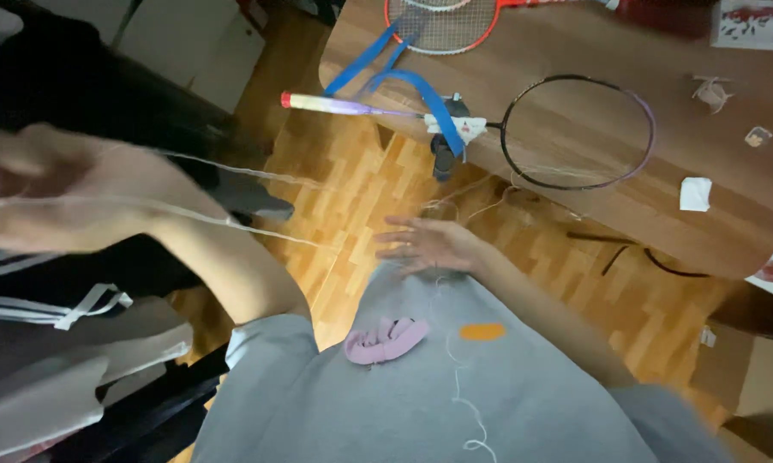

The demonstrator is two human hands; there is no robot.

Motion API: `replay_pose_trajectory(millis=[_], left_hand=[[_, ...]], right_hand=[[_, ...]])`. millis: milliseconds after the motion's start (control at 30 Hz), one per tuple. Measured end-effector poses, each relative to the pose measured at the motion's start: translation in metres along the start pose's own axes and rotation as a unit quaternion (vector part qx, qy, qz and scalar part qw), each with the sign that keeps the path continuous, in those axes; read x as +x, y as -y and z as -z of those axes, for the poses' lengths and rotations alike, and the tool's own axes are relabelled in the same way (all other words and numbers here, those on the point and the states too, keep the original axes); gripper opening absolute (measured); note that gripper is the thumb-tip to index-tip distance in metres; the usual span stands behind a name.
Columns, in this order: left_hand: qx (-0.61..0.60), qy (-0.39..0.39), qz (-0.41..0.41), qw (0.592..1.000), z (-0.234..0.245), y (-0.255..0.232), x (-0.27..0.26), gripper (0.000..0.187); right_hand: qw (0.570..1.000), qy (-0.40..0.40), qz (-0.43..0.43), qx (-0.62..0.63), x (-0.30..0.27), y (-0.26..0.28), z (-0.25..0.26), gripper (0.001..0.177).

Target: Untangling a long piece of white string near a badminton racket on a desk.

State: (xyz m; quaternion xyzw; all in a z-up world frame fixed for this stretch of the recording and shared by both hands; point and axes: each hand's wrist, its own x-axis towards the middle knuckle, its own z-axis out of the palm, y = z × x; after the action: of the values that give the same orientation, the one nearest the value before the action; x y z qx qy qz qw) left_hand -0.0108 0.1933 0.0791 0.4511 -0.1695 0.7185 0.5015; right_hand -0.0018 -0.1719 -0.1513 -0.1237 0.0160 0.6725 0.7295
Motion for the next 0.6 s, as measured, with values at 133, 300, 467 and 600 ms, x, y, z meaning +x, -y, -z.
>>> replay_pose_trajectory(millis=[133, 300, 467, 600], left_hand=[[0.063, 0.000, -0.039, 0.997, 0.040, -0.025, 0.032, 0.025], [0.625, 0.052, -0.273, 0.729, 0.128, -0.029, 0.028, 0.074], [0.212, -0.026, 0.016, 0.977, 0.158, -0.030, 0.008, 0.032], [0.404, 0.042, 0.060, 0.912, 0.142, -0.018, -0.017, 0.055]], right_hand=[[0.992, 0.102, -0.028, 0.069, -0.008, -0.014, 0.033, 0.065], [0.996, 0.005, 0.087, -0.001, -0.018, -0.022, 0.064, 0.034], [0.936, -0.213, 0.236, 0.153, -0.033, -0.004, 0.061, 0.028], [0.924, -0.218, 0.264, 0.169, -0.049, 0.010, 0.067, 0.047]])
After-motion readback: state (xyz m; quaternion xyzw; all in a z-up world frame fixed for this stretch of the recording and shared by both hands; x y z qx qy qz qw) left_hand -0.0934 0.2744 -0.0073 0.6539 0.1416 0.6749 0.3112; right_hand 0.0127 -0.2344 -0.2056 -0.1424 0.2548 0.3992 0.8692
